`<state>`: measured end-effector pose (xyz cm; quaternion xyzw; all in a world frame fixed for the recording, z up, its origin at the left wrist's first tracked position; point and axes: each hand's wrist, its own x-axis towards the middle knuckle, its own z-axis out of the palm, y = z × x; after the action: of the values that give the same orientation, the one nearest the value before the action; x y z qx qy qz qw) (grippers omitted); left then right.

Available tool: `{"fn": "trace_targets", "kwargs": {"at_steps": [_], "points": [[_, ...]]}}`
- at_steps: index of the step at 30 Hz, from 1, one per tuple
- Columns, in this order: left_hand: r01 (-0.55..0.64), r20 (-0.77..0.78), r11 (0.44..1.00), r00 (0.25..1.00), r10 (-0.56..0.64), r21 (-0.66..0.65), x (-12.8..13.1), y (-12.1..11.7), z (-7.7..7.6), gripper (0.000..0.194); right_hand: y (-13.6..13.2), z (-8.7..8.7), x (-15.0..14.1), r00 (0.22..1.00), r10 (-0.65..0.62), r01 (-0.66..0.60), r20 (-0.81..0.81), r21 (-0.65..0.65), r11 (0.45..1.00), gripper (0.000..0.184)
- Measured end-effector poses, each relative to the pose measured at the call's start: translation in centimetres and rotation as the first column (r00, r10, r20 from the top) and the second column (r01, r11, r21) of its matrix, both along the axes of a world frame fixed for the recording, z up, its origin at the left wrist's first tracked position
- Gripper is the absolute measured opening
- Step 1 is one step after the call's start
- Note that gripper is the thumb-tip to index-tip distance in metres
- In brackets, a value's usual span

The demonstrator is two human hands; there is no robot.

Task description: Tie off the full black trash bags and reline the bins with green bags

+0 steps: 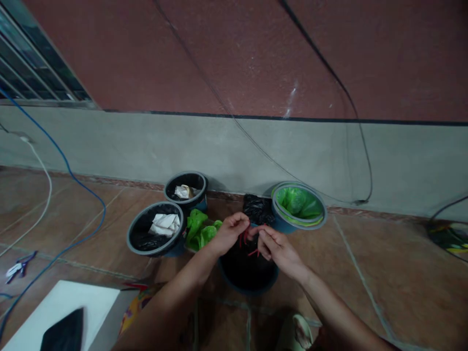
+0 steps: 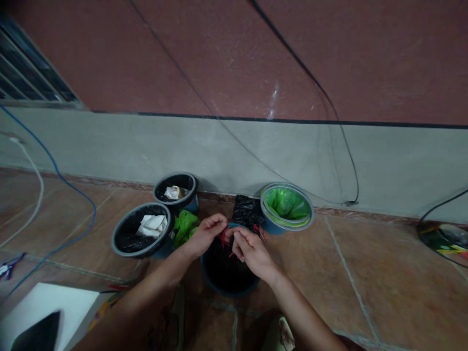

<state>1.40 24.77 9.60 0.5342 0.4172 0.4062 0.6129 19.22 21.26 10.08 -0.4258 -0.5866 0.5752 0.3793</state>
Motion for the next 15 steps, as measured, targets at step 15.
{"fn": "trace_targets", "kwargs": {"at_steps": [15], "points": [[-0.061,-0.095,0.974,0.992,0.083,0.218,1.2,-0.2,0.6,0.02,1.2,-2.2,-2.9,1.0,0.004,-0.004,-0.002,-0.14,0.99,0.04]]}}
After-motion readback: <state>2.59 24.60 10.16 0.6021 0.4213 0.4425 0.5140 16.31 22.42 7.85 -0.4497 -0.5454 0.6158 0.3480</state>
